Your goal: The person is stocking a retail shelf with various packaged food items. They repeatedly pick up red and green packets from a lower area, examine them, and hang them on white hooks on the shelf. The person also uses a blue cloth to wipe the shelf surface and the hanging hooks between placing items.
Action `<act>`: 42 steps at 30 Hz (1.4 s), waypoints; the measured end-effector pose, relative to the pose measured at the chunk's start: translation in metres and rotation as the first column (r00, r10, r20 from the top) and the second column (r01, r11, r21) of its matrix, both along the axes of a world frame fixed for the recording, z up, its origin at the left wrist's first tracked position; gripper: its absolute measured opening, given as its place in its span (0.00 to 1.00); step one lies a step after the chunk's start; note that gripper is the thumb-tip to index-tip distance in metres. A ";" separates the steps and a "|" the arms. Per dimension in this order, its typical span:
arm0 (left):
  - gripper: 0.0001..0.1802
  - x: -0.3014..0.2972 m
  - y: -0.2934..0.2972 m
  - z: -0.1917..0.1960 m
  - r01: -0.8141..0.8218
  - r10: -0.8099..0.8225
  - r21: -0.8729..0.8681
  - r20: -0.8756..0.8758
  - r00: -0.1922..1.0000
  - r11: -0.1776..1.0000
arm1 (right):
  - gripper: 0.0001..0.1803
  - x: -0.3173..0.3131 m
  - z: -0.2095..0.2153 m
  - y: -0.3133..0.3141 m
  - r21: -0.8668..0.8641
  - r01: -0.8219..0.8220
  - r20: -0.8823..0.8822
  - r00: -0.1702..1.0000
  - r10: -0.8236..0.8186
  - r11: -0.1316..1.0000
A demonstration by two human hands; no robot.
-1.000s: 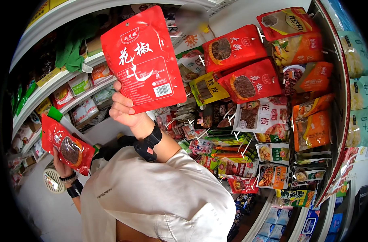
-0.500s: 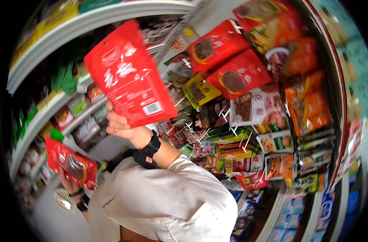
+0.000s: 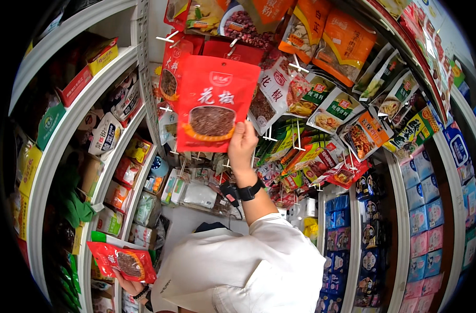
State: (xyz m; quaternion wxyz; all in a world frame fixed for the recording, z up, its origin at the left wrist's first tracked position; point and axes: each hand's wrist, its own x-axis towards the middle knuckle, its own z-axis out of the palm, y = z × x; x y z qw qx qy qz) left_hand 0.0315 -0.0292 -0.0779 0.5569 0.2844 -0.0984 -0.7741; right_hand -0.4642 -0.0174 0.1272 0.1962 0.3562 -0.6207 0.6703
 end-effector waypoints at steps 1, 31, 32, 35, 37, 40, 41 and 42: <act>0.28 -0.004 -0.003 0.002 -0.001 0.001 -0.013 0.000 1.000 1.000 | 0.16 -0.007 0.002 0.002 0.027 0.054 -0.001 0.999 -0.054 0.998; 0.27 -0.017 0.003 0.009 -0.005 0.006 0.021 -0.015 1.000 1.000 | 0.11 -0.045 0.002 -0.030 0.079 0.303 -0.180 0.941 -0.285 0.950; 0.27 -0.018 0.002 0.009 0.001 -0.001 0.010 -0.016 1.000 1.000 | 0.11 -0.045 0.003 -0.030 0.058 0.299 -0.172 0.943 -0.285 0.953; 0.27 -0.018 0.001 0.008 0.014 -0.014 -0.025 -0.015 1.000 1.000 | 0.12 -0.043 0.010 -0.030 0.023 0.285 -0.135 0.951 -0.280 0.958; 0.27 -0.015 0.001 0.004 0.011 -0.012 -0.046 -0.009 1.000 0.999 | 0.12 -0.041 0.015 -0.031 0.035 0.275 -0.092 0.958 -0.271 0.961; 0.28 -0.015 0.002 0.005 0.018 -0.018 -0.066 0.009 1.000 0.998 | 0.12 -0.043 0.015 -0.033 0.058 0.293 -0.076 0.954 -0.289 0.954; 0.28 -0.016 0.002 0.006 0.022 -0.022 -0.065 0.002 1.000 0.998 | 0.12 -0.043 0.013 -0.034 0.059 0.306 -0.094 0.949 -0.300 0.950; 0.28 -0.017 0.003 0.008 0.025 -0.025 -0.064 -0.004 1.000 0.998 | 0.12 -0.044 0.010 -0.034 0.059 0.319 -0.113 0.944 -0.311 0.946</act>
